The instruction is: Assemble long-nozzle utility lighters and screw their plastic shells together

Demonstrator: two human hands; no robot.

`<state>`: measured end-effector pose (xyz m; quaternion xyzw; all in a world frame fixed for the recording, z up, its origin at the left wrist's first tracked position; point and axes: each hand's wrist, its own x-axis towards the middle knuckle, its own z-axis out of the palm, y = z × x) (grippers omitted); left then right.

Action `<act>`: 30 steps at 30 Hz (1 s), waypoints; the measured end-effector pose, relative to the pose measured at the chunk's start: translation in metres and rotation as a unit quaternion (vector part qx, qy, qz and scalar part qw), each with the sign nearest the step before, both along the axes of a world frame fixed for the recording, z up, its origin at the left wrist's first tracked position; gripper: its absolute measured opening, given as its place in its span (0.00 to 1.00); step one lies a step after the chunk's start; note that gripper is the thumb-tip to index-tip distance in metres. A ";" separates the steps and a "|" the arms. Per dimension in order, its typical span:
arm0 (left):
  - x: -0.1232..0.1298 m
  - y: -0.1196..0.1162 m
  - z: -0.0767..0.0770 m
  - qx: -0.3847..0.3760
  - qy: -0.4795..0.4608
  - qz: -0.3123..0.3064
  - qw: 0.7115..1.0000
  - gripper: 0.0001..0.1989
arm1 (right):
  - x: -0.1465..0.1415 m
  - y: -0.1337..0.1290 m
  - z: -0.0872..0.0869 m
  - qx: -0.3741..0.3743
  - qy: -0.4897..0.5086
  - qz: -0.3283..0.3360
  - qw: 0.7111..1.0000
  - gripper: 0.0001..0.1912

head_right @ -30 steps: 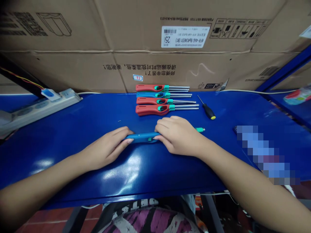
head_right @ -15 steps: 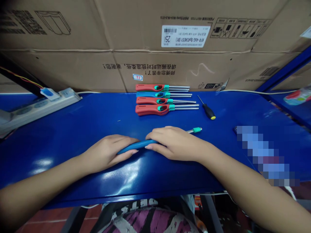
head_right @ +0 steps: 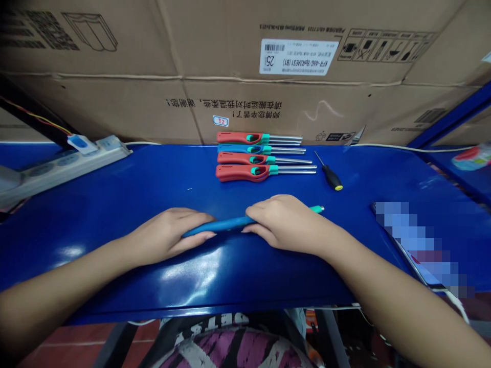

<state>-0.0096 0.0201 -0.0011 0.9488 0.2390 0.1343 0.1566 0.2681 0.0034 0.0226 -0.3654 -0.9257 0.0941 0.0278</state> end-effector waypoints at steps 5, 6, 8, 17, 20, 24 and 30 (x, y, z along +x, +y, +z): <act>0.002 -0.003 0.000 -0.016 -0.002 0.021 1.000 0.15 | -0.007 -0.001 -0.005 0.046 -0.027 0.002 0.999 0.12; 0.003 -0.004 0.000 -0.012 -0.002 0.032 0.999 0.15 | -0.008 0.000 -0.006 0.049 -0.028 -0.002 0.998 0.13; 0.004 -0.005 -0.001 -0.006 0.002 0.047 0.999 0.16 | -0.009 0.002 -0.007 0.043 -0.021 -0.013 0.999 0.13; -0.001 0.001 -0.003 -0.024 -0.009 0.040 0.999 0.16 | 0.001 0.004 -0.002 0.090 -0.067 -0.029 0.993 0.16; -0.003 0.003 0.001 -0.005 0.007 0.051 0.999 0.16 | 0.003 0.006 -0.001 0.108 -0.040 -0.025 0.993 0.15; -0.007 0.011 0.008 0.038 0.018 0.070 0.997 0.16 | 0.017 0.013 -0.001 0.180 -0.056 -0.076 0.979 0.19; -0.013 0.022 0.012 0.061 0.003 0.082 0.995 0.16 | 0.049 0.027 0.002 0.221 -0.109 -0.155 0.957 0.10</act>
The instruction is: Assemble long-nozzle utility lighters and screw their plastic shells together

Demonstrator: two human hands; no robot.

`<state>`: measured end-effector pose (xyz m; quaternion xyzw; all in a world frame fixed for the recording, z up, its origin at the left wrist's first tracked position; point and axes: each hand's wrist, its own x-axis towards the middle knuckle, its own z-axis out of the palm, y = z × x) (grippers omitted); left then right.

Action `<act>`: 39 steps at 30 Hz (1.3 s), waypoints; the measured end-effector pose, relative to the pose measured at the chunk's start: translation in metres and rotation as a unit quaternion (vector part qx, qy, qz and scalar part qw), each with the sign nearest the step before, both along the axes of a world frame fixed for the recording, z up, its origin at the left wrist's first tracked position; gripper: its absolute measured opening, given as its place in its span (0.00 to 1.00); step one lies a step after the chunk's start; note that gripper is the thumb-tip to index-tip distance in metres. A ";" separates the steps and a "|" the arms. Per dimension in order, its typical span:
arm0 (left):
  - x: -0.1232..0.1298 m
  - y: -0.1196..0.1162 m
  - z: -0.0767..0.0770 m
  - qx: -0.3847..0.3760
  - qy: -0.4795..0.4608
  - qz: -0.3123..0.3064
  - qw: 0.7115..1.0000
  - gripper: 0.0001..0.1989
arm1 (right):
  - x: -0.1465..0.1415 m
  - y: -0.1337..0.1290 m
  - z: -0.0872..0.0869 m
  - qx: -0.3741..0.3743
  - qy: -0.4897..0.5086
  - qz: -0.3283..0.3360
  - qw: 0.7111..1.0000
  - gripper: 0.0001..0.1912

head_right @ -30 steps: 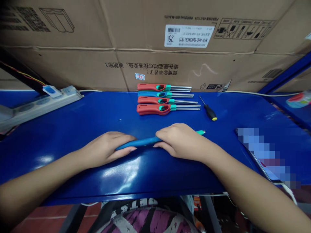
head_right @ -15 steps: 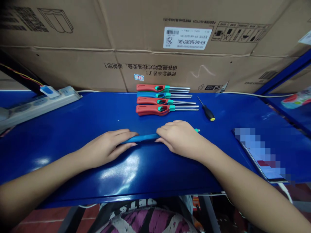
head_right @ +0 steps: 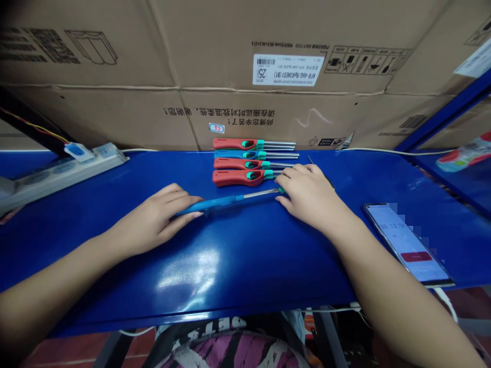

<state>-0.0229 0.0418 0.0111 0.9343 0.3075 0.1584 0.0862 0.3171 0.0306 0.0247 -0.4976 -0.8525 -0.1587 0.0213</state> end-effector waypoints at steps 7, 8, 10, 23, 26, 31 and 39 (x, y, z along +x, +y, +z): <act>0.001 -0.002 0.000 0.001 -0.009 -0.007 1.000 0.17 | -0.006 0.002 0.001 -0.031 0.086 0.094 0.991 0.08; 0.002 -0.003 -0.001 -0.004 -0.011 -0.011 1.000 0.16 | -0.011 0.000 -0.001 -0.036 0.098 0.113 0.988 0.08; 0.004 -0.007 -0.003 -0.016 -0.015 -0.021 1.000 0.16 | -0.023 -0.005 -0.004 -0.045 0.113 0.150 0.981 0.10; 0.004 -0.012 -0.007 -0.065 -0.034 -0.010 0.997 0.15 | -0.030 -0.006 -0.008 -0.011 0.158 0.228 0.961 0.11; 0.005 -0.015 -0.009 -0.094 -0.071 -0.018 0.993 0.13 | -0.030 -0.005 -0.011 0.007 0.147 0.257 0.955 0.11; 0.010 -0.019 -0.012 -0.120 -0.098 -0.021 0.988 0.11 | -0.033 -0.004 -0.017 -0.011 0.154 0.255 0.955 0.12; 0.010 -0.019 -0.014 -0.188 -0.134 -0.013 0.973 0.10 | -0.037 -0.007 -0.023 0.027 0.147 0.274 0.950 0.12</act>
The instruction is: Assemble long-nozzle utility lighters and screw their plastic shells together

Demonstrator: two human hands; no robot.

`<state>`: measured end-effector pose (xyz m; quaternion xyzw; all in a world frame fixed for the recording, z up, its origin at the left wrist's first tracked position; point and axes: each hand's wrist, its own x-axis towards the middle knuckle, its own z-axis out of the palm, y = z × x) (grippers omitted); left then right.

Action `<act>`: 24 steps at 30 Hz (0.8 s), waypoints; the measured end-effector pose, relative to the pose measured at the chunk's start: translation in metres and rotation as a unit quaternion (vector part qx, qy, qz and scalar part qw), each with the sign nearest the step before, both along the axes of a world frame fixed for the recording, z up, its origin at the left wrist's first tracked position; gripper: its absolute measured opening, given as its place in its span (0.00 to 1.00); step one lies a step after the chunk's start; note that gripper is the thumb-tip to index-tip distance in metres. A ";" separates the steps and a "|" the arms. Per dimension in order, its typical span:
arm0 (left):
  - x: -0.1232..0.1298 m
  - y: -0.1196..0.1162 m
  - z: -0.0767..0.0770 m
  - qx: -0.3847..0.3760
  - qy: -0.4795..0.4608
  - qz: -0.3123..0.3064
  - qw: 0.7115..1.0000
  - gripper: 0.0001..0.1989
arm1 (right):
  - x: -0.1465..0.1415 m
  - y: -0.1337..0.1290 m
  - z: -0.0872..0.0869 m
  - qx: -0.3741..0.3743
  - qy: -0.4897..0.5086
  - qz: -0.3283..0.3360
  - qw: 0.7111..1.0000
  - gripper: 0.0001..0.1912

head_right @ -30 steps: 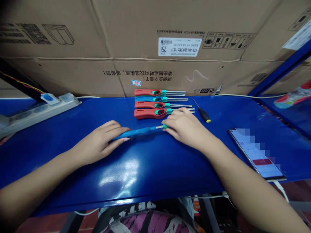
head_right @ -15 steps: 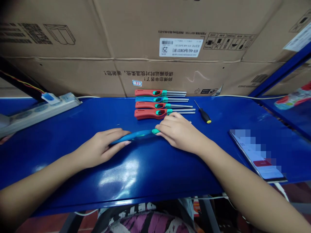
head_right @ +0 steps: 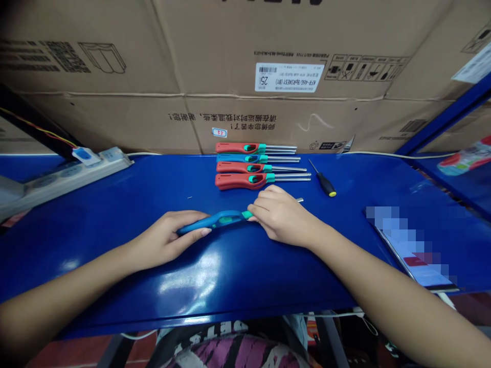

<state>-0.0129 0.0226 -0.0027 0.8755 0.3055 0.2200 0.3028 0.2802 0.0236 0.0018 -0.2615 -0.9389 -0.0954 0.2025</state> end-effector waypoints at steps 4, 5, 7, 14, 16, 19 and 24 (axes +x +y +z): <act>0.001 0.001 -0.002 0.044 0.044 -0.006 0.998 0.13 | 0.000 0.001 -0.001 -0.042 -0.018 -0.019 0.999 0.13; 0.002 0.001 -0.003 0.058 0.065 -0.005 0.996 0.14 | 0.000 0.001 0.000 -0.066 -0.027 -0.031 0.997 0.12; 0.003 0.002 -0.004 0.085 0.111 0.003 0.990 0.17 | 0.000 0.002 0.001 -0.120 -0.049 -0.063 0.989 0.11; 0.007 0.003 -0.007 0.146 0.169 0.008 0.975 0.20 | 0.011 0.008 0.012 -0.226 0.002 -0.159 0.961 0.17; 0.007 0.001 -0.005 0.140 0.165 0.010 0.976 0.21 | 0.027 0.015 0.016 -0.201 0.069 -0.259 0.942 0.15; 0.002 -0.001 0.004 0.159 0.194 0.007 0.968 0.23 | 0.063 0.026 0.019 -0.137 0.049 -0.474 0.868 0.14; -0.015 -0.001 0.025 0.160 0.283 0.004 0.946 0.19 | 0.118 0.042 0.013 -0.221 0.008 -0.627 0.747 0.23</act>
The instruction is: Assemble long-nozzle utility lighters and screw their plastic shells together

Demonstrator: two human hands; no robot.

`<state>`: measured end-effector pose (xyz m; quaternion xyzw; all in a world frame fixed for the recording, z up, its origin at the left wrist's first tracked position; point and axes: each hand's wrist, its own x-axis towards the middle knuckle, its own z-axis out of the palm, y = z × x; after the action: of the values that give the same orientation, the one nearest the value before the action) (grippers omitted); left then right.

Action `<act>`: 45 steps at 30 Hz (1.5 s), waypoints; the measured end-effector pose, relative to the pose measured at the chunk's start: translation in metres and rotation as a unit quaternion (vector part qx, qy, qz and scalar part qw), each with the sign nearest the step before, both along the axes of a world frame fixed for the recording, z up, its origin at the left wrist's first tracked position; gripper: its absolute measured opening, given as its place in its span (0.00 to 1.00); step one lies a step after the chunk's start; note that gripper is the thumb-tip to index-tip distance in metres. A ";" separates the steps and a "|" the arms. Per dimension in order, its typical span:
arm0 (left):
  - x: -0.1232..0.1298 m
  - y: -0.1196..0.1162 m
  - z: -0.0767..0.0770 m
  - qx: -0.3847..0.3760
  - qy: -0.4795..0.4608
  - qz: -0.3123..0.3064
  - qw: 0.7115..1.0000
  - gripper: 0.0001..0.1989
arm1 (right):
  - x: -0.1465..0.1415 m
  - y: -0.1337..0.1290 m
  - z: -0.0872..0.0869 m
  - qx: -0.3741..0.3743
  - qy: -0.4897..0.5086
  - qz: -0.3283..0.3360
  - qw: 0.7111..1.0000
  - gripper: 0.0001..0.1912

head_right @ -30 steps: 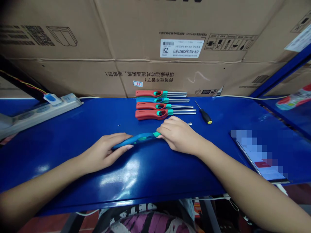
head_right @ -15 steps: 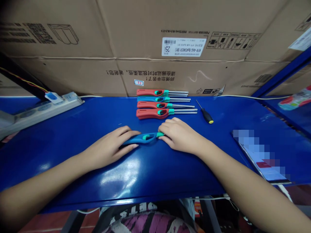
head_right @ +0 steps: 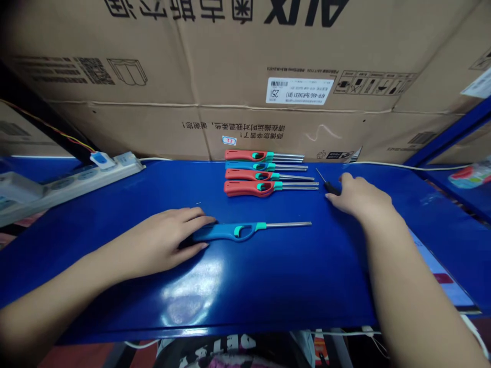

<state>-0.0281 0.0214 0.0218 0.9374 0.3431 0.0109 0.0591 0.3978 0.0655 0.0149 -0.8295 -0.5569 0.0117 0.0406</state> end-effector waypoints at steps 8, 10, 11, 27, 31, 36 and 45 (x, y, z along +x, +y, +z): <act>0.009 -0.008 -0.003 -0.059 -0.052 0.014 0.997 0.14 | -0.041 -0.008 0.021 0.185 0.070 -0.010 0.980 0.14; 0.014 -0.013 -0.007 -0.059 -0.065 0.015 0.996 0.16 | -0.067 -0.015 0.020 0.255 0.110 0.044 0.960 0.21; 0.017 -0.015 -0.009 -0.059 -0.073 0.016 0.995 0.17 | -0.080 -0.019 0.016 0.275 0.145 0.089 0.946 0.22; 0.023 -0.023 -0.022 -0.060 -0.129 -0.009 0.990 0.20 | -0.164 -0.044 -0.031 0.116 0.212 0.484 0.841 0.18; 0.024 -0.019 -0.027 -0.095 -0.190 -0.009 0.977 0.21 | -0.161 -0.043 -0.021 0.196 0.305 0.441 0.821 0.14; 0.032 -0.012 -0.041 -0.109 -0.266 -0.014 0.958 0.21 | -0.149 -0.038 0.022 0.276 0.536 0.244 0.759 0.10; 0.054 -0.020 -0.040 -0.073 -0.245 0.045 0.966 0.18 | -0.149 -0.028 0.048 0.266 0.733 0.156 0.607 0.18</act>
<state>0.0258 0.0015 -0.0183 0.8826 0.3603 0.2178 0.2094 0.2484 0.0374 0.0630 -0.3970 -0.4405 0.4730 0.6517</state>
